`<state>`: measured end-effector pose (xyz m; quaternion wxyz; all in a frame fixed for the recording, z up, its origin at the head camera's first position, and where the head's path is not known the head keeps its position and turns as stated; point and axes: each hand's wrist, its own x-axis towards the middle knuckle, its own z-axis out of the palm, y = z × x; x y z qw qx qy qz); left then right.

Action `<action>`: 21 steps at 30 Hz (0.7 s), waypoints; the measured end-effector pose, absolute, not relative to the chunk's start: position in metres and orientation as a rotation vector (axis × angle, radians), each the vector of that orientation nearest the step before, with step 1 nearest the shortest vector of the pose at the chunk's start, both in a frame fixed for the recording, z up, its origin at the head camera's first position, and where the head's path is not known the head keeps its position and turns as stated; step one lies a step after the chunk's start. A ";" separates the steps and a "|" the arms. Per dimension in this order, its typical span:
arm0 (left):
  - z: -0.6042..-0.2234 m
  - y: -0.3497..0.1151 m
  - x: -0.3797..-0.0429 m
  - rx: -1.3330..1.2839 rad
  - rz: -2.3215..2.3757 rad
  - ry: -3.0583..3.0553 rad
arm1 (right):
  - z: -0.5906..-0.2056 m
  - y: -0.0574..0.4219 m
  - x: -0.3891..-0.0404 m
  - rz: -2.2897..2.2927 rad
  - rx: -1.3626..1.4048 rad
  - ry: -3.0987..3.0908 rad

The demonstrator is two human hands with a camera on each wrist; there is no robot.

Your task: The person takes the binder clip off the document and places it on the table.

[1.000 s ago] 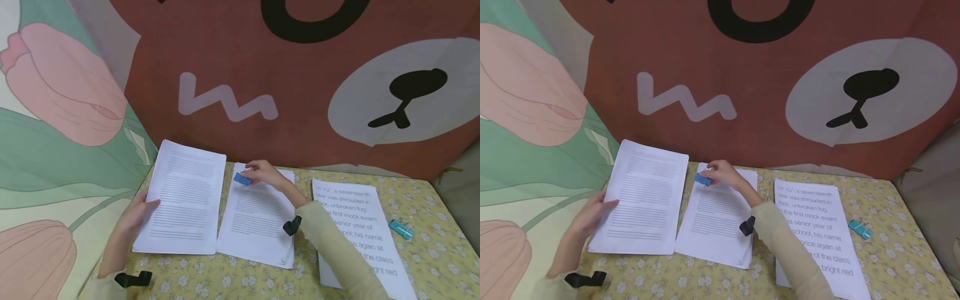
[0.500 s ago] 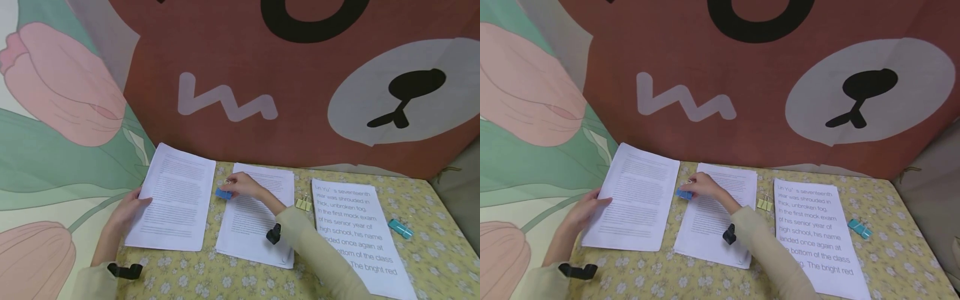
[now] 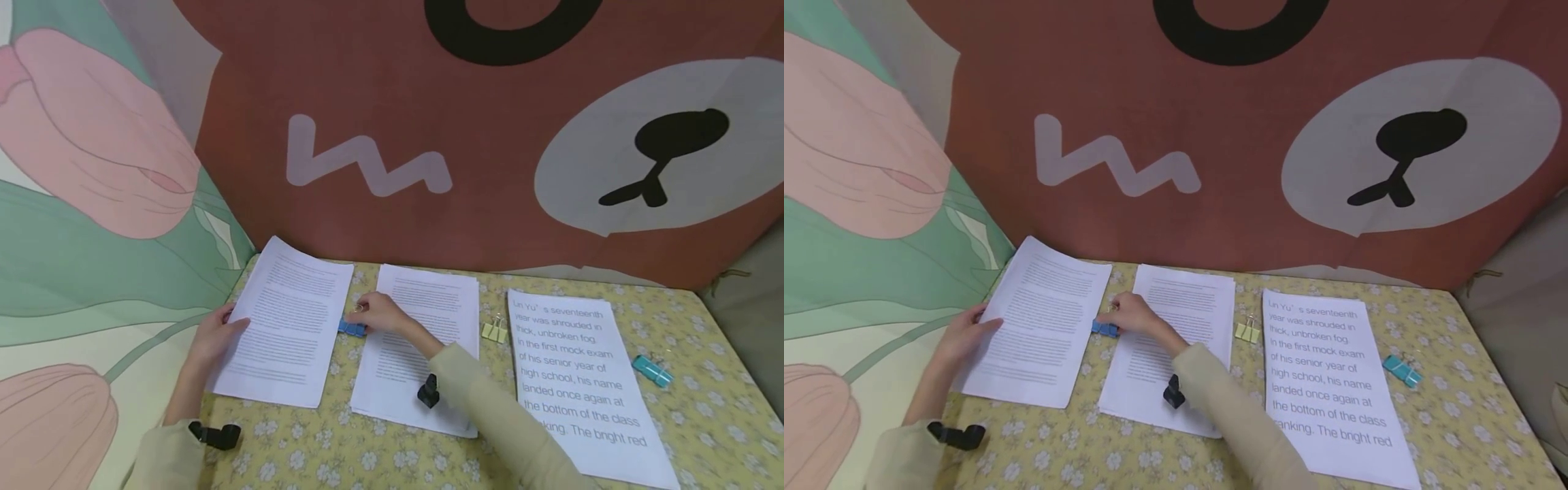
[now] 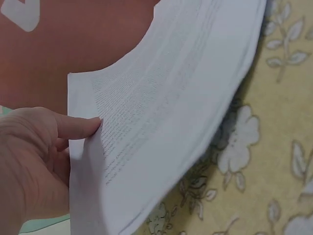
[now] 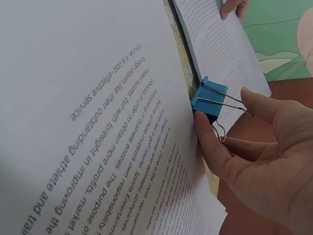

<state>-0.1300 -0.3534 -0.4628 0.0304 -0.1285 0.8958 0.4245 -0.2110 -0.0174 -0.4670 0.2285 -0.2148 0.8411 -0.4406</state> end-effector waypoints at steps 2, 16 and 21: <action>-0.465 -0.353 -0.131 -0.404 1.301 2.785 | -0.467 -0.019 -0.210 -1.215 -0.592 2.334; -0.470 -0.338 -0.131 -0.482 1.109 2.906 | -0.453 -0.009 -0.199 -1.243 -0.638 2.494; -0.457 -0.305 -0.131 -0.342 1.039 3.157 | -0.436 0.015 -0.190 -1.280 -0.581 2.616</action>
